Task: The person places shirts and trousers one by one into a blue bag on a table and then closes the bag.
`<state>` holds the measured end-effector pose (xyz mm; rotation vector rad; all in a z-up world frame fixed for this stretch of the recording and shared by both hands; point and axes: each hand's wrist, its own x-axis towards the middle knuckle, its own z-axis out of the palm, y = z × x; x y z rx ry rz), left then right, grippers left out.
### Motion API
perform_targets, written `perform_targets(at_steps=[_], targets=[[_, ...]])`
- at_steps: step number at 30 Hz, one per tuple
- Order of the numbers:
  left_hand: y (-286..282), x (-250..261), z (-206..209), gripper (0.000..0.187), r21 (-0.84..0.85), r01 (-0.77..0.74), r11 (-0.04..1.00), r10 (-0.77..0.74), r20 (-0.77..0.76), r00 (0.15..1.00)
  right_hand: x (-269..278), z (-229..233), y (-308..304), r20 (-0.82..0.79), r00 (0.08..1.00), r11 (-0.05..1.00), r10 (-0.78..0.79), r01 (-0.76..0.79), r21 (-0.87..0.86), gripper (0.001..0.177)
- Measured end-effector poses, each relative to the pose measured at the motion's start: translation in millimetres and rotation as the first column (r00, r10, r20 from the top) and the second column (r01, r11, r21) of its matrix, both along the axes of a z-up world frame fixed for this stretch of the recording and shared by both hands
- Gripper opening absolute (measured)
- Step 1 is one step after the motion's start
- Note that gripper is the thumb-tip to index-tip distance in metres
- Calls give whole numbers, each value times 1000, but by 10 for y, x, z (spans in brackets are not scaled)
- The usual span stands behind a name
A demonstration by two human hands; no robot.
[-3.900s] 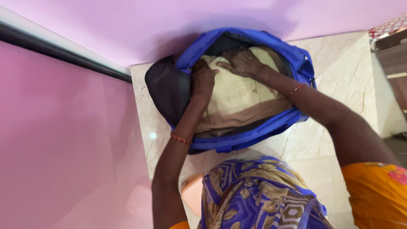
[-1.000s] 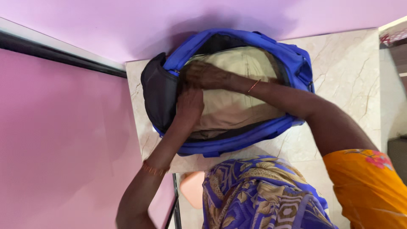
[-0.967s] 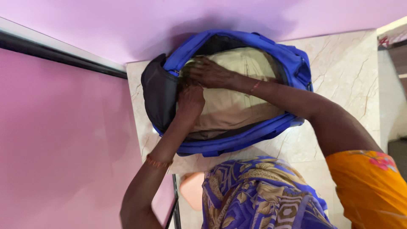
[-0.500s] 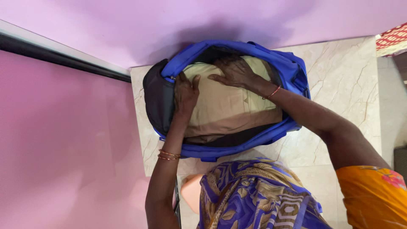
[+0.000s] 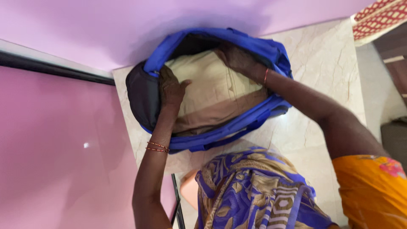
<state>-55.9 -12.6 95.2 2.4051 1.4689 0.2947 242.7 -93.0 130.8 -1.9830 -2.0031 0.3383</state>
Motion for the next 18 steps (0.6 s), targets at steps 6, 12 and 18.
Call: perform_targets(at_steps=[6, 12, 18], targets=[[-848, 128, 676, 135, -122, 520, 845, -532, -117, 838, -338, 782, -646, 384, 882, 926, 275, -135, -353, 95], [-1070, 416, 797, 139, -108, 732, 673, -738, -172, 653, -258, 844, -1075, 353, 876, 786, 328, -46, -616, 100], [-1325, 843, 396, 108, 156, 768, 621, -691, -352, 631, -189, 400, -1122, 523, 766, 871, 373, -96, -481, 89]])
